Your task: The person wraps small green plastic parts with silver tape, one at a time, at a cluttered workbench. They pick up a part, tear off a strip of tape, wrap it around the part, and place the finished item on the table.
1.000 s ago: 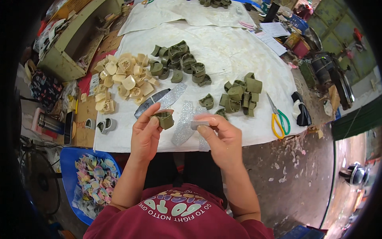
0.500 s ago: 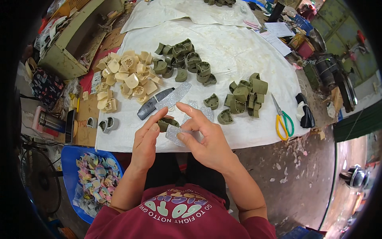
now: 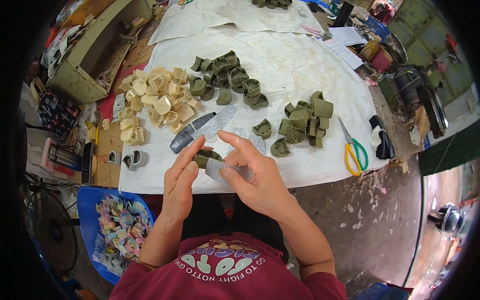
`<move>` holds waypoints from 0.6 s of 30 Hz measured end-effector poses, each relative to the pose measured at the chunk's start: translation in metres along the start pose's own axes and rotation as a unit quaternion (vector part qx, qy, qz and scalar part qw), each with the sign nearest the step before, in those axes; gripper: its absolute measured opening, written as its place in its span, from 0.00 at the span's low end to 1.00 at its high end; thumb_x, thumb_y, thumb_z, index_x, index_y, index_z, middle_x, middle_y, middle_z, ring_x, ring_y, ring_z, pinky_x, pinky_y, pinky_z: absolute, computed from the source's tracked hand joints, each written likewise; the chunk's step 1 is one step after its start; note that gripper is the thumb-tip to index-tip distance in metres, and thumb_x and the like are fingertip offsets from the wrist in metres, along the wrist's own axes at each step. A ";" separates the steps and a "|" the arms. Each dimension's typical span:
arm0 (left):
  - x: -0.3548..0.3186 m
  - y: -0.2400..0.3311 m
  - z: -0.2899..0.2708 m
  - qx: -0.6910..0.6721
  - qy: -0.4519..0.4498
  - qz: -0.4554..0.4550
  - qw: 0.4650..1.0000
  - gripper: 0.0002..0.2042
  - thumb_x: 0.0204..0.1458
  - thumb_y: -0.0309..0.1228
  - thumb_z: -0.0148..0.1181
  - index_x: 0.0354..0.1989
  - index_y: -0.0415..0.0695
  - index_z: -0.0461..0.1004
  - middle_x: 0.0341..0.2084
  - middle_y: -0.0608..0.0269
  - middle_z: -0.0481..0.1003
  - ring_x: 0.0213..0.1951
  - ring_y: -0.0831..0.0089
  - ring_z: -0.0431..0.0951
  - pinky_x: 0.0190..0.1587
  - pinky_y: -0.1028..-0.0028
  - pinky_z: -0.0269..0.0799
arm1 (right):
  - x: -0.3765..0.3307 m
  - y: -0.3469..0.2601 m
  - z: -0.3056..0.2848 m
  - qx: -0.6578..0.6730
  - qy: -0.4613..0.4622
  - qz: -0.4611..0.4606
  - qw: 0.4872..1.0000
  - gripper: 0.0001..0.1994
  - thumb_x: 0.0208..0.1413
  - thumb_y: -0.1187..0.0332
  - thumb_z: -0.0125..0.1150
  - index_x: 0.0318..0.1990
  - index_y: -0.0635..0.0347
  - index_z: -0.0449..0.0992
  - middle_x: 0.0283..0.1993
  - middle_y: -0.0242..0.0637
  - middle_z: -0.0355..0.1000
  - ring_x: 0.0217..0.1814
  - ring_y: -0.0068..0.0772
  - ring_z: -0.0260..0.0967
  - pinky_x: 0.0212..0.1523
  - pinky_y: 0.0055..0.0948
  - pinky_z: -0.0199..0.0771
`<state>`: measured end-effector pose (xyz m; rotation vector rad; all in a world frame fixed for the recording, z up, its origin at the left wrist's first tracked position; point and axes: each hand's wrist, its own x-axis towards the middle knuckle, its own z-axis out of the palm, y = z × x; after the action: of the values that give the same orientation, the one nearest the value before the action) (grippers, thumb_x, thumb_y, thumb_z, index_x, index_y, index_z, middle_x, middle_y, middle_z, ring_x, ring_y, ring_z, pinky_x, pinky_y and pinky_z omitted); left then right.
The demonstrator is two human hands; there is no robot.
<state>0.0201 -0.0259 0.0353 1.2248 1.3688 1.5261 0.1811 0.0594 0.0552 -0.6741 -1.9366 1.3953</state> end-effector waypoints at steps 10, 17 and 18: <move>0.006 -0.013 0.006 -0.040 0.096 0.033 0.994 0.29 0.45 0.13 0.60 0.60 0.37 0.64 0.49 0.56 0.71 0.51 0.71 0.70 0.57 0.71 0.63 | -0.005 0.006 -0.002 -0.271 0.137 -0.114 0.946 0.27 0.48 0.73 0.65 0.59 0.60 0.66 0.47 0.40 0.70 0.52 0.34 0.66 0.54 0.32 0.64; 0.002 -0.018 0.026 -0.094 0.108 0.114 0.983 0.44 0.44 0.16 0.64 0.69 0.41 0.44 0.49 0.53 0.71 0.54 0.69 0.69 0.60 0.67 0.59 | -0.052 0.043 0.036 0.421 0.052 0.178 0.888 0.22 0.51 0.65 0.68 0.53 0.62 0.72 0.53 0.36 0.70 0.58 0.34 0.64 0.60 0.35 0.60; 0.000 -0.017 0.028 -0.088 0.101 0.118 0.984 0.44 0.44 0.16 0.64 0.69 0.41 0.44 0.49 0.52 0.71 0.54 0.69 0.69 0.60 0.67 0.60 | -0.046 0.042 0.037 0.464 0.070 0.156 0.869 0.19 0.52 0.65 0.67 0.51 0.61 0.74 0.52 0.36 0.70 0.57 0.32 0.65 0.60 0.34 0.61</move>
<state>0.0453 -0.0154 0.0178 1.1798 1.2144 1.9390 0.1853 0.0158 -0.0022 -0.5787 -0.8530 2.1485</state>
